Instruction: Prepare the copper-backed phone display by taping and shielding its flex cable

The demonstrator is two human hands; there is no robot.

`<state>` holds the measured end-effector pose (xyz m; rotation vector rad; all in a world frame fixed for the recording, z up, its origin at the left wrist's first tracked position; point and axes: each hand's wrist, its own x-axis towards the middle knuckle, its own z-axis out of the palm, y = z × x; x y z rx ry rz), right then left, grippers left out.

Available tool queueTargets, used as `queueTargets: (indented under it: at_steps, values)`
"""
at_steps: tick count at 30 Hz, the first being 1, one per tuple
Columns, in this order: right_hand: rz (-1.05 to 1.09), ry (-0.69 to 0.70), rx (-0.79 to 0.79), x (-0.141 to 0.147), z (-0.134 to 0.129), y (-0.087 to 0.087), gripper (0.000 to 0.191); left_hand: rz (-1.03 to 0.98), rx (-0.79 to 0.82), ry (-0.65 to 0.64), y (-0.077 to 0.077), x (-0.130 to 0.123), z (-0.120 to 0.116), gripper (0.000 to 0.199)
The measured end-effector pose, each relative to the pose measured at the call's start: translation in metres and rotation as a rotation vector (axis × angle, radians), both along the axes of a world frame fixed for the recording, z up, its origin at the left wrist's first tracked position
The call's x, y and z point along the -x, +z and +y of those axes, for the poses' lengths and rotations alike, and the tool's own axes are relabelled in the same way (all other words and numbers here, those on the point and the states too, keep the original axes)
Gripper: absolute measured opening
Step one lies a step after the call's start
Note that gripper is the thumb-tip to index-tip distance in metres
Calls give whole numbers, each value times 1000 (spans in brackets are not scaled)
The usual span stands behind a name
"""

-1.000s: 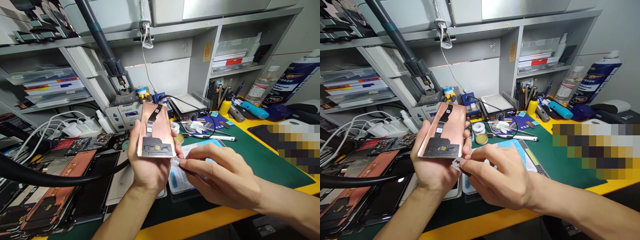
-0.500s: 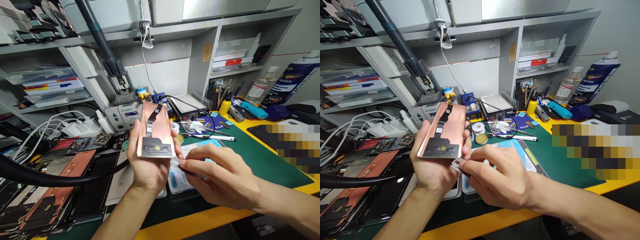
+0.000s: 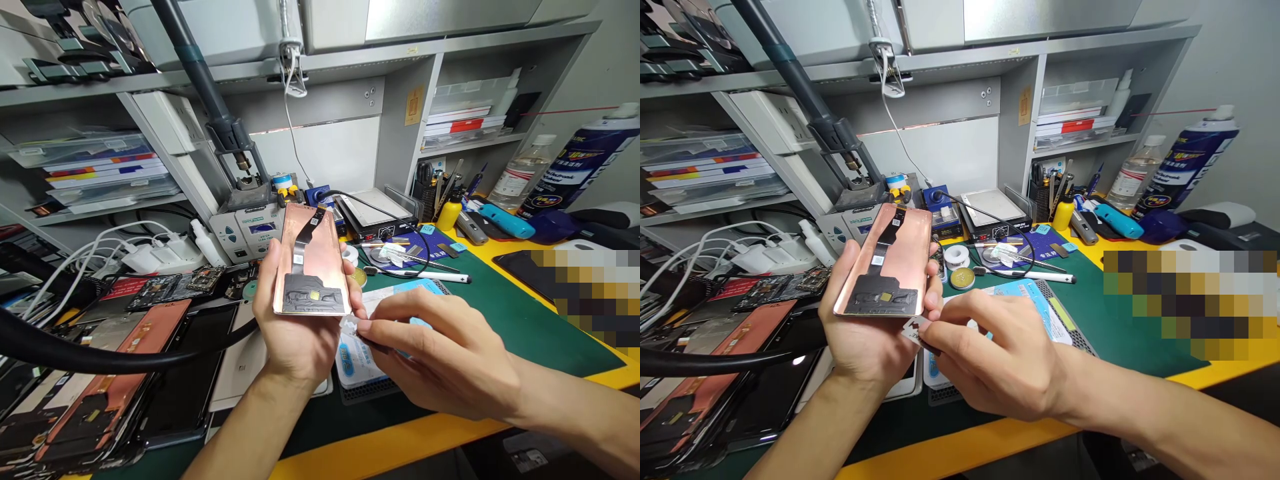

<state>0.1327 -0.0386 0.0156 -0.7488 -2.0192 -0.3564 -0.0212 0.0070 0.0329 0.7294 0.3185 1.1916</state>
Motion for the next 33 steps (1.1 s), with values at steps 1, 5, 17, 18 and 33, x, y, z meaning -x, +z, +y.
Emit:
queueTargets:
  at_steps: [1, 5, 17, 18, 33]
  values:
    - [0, 1, -7, 0, 0, 0, 19, 1, -2, 1, 0, 0, 0, 60]
    - [-21, -5, -32, -1, 0, 0, 18, 11, 14, 19, 1, 0, -1, 61]
    - [-7, -12, -20, -3, 3, 0, 21, -21, 94, 30, 0, -1, 1, 35]
    - [-2, -14, -21, -3, 3, -1, 22, -20, 102, 36, 0, -1, 1, 33]
    - [23, -48, -14, -4, 4, -4, 23, -4, 199, 20, 2, -1, 0, 39]
